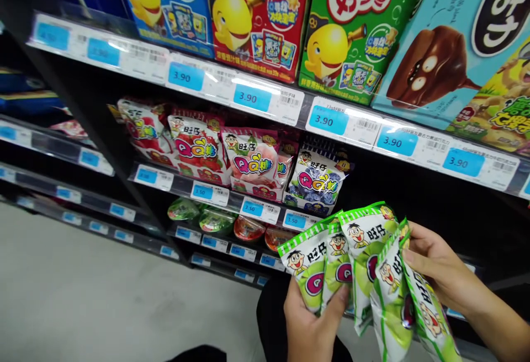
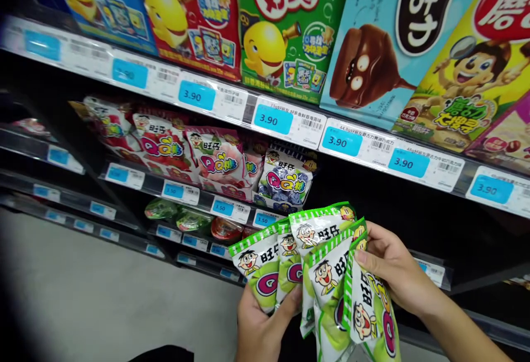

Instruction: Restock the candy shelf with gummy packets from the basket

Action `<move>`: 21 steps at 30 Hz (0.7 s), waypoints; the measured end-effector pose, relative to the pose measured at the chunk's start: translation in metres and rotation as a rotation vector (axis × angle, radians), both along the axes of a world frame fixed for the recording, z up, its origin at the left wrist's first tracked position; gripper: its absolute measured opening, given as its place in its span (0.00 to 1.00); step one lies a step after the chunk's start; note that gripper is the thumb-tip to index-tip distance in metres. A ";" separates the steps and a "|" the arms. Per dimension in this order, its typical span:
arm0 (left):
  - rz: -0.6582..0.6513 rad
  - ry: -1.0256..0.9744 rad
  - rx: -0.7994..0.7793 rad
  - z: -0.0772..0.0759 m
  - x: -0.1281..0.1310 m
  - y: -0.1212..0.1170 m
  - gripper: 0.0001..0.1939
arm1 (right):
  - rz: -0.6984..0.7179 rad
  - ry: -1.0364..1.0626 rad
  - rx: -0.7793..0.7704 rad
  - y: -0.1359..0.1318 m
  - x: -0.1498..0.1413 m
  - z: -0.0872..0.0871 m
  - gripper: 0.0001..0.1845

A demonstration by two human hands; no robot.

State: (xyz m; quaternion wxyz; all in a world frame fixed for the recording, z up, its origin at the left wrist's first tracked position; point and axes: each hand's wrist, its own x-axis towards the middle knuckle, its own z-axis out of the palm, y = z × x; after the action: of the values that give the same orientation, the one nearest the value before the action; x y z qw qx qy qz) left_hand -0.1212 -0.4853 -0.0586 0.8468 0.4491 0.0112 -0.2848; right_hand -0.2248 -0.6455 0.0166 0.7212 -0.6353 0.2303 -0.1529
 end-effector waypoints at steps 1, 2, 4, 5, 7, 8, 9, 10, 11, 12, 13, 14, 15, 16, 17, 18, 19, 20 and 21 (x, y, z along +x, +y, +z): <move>-0.015 -0.002 -0.011 0.000 0.000 0.001 0.33 | -0.002 -0.003 -0.008 0.000 0.000 0.000 0.18; -0.035 -0.005 -0.030 0.001 0.000 0.002 0.34 | 0.001 -0.002 -0.018 -0.001 0.000 -0.001 0.18; -0.077 -0.021 -0.081 0.000 0.000 0.004 0.34 | 0.019 0.007 -0.043 -0.001 -0.001 -0.003 0.18; -0.094 -0.036 -0.102 -0.001 -0.001 0.005 0.34 | 0.027 0.017 -0.060 -0.002 -0.001 -0.003 0.18; -0.108 -0.076 -0.123 -0.005 -0.001 0.008 0.33 | 0.044 0.046 -0.101 -0.001 -0.002 -0.005 0.18; -0.110 -0.090 -0.131 -0.007 -0.002 0.009 0.34 | 0.049 0.058 -0.124 0.000 -0.002 -0.005 0.18; -0.117 -0.099 -0.145 -0.009 -0.002 0.010 0.36 | 0.050 0.067 -0.150 0.001 -0.001 -0.006 0.18; -0.136 -0.099 -0.173 -0.011 -0.002 0.011 0.40 | 0.046 0.074 -0.177 0.003 0.000 -0.006 0.18; -0.169 -0.089 -0.213 -0.012 -0.002 0.011 0.44 | 0.038 0.074 -0.206 0.006 0.001 -0.006 0.17; -0.212 -0.073 -0.256 -0.014 -0.002 0.011 0.49 | 0.023 0.069 -0.239 0.010 0.004 -0.006 0.17; -0.255 -0.057 -0.291 -0.015 -0.002 0.011 0.53 | 0.000 0.059 -0.273 0.014 0.006 -0.006 0.16; -0.288 -0.044 -0.311 -0.015 -0.002 0.011 0.56 | -0.029 0.047 -0.305 0.019 0.009 -0.006 0.15; -0.304 -0.038 -0.305 -0.016 -0.002 0.011 0.59 | -0.062 0.033 -0.336 0.023 0.012 -0.007 0.15; -0.302 -0.044 -0.269 -0.018 -0.001 0.011 0.60 | -0.091 0.020 -0.363 0.028 0.015 -0.007 0.15; -0.288 -0.060 -0.216 -0.019 -0.001 0.012 0.62 | -0.114 0.008 -0.385 0.033 0.016 -0.009 0.15; -0.270 -0.080 -0.158 -0.021 0.000 0.013 0.63 | -0.131 0.000 -0.405 0.037 0.017 -0.010 0.15; -0.256 -0.099 -0.106 -0.022 0.001 0.015 0.62 | -0.141 -0.007 -0.434 0.041 0.017 -0.011 0.15; -0.245 -0.111 -0.063 -0.024 0.001 0.017 0.60 | -0.151 -0.015 -0.479 0.044 0.016 -0.013 0.14; -0.240 -0.116 -0.028 -0.026 0.002 0.018 0.55 | -0.161 -0.022 -0.543 0.048 0.014 -0.015 0.12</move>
State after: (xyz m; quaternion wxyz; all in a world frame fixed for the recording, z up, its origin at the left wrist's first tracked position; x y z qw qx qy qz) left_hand -0.1193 -0.4670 -0.0845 0.8121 0.4509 -0.0958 -0.3579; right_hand -0.2110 -0.5980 0.0012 0.5125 -0.7833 0.2225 -0.2727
